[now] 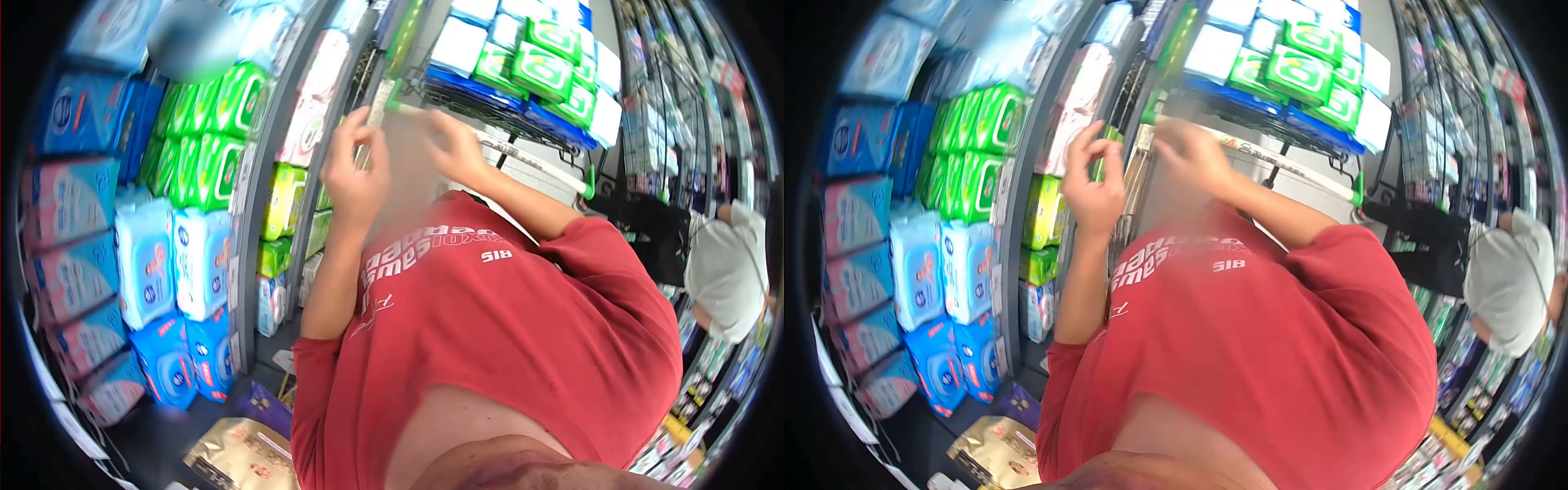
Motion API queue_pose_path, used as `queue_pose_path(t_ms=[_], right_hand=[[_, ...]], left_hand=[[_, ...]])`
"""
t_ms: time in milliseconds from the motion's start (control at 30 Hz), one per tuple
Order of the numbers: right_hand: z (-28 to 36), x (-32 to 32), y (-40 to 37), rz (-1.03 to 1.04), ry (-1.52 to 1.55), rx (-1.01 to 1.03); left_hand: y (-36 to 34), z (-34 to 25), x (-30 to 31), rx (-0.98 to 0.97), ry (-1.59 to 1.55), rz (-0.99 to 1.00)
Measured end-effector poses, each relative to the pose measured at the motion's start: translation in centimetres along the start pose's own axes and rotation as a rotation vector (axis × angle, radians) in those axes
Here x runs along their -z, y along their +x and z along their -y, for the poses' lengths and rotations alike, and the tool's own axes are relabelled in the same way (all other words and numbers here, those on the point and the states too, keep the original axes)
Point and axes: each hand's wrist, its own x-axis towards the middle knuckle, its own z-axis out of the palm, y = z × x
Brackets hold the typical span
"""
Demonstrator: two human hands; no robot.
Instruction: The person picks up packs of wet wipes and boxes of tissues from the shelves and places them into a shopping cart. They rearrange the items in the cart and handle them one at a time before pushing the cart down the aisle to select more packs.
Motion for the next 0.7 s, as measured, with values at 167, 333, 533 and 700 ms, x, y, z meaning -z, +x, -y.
queue_pose_path(t_ms=[167,333,533,700], right_hand=[[-7.4,6.6,-7.0,-0.268,-0.155,-0.330],[-12.1,9.9,-11.8,-0.382,-0.648,-0.302],[-15.6,11.4,-13.4,-0.427,-0.810,-0.411],[-18.4,10.5,-12.8,-0.490,-1.130,-0.342]], left_hand=[[-0.4,6.1,-7.5,-0.046,0.078,0.331],[-2.3,11.1,-12.1,-0.229,0.371,0.638],[-2.4,12.9,-11.6,-0.324,0.371,0.655],[-2.8,13.0,-11.7,-0.288,0.449,0.705]])
